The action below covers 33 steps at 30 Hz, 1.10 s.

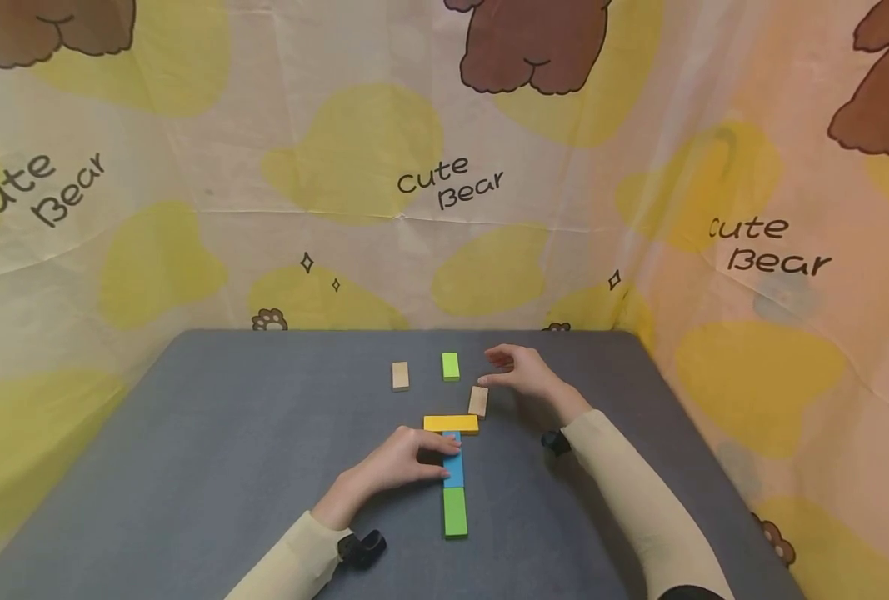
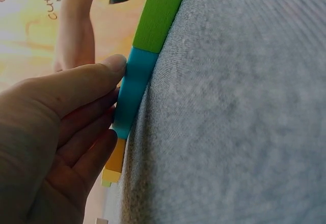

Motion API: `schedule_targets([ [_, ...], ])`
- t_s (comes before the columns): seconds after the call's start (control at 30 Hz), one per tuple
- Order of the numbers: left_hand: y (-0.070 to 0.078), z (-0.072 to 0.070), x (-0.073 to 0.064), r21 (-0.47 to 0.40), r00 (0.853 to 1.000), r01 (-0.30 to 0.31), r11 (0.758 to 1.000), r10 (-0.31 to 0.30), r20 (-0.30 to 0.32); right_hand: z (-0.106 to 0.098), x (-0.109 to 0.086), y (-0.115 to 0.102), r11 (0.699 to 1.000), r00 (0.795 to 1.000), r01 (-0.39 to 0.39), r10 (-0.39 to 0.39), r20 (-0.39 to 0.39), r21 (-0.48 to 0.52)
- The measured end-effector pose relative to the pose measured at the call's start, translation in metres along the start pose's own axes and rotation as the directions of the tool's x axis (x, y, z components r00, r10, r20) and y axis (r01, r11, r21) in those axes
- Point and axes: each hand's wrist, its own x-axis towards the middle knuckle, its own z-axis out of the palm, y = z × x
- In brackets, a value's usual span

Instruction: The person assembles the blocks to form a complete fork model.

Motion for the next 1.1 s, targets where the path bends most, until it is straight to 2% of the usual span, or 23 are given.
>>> schedule_targets([
  [0.23,0.001,0.0,-0.001,0.001,1.0,0.002,1.0,-0.002,0.004,-0.005,0.021,-0.008,0.999,1.0,0.016,-0.017,0.011,0.034],
  [0.57,0.002,0.001,-0.002,0.011,1.0,-0.013,1.0,0.013,-0.003,0.005,0.046,-0.023,0.998,0.997,0.06,-0.06,0.047,0.009],
  [0.77,0.001,0.002,0.0,0.0,1.0,-0.013,1.0,0.013,0.005,0.013,0.057,-0.022,0.997,0.995,0.074,-0.074,0.065,0.008],
  [1.1,0.0,0.001,-0.002,-0.005,1.0,-0.002,1.0,0.002,0.003,0.028,0.07,-0.013,1.0,0.995,0.001,-0.001,0.101,0.002],
])
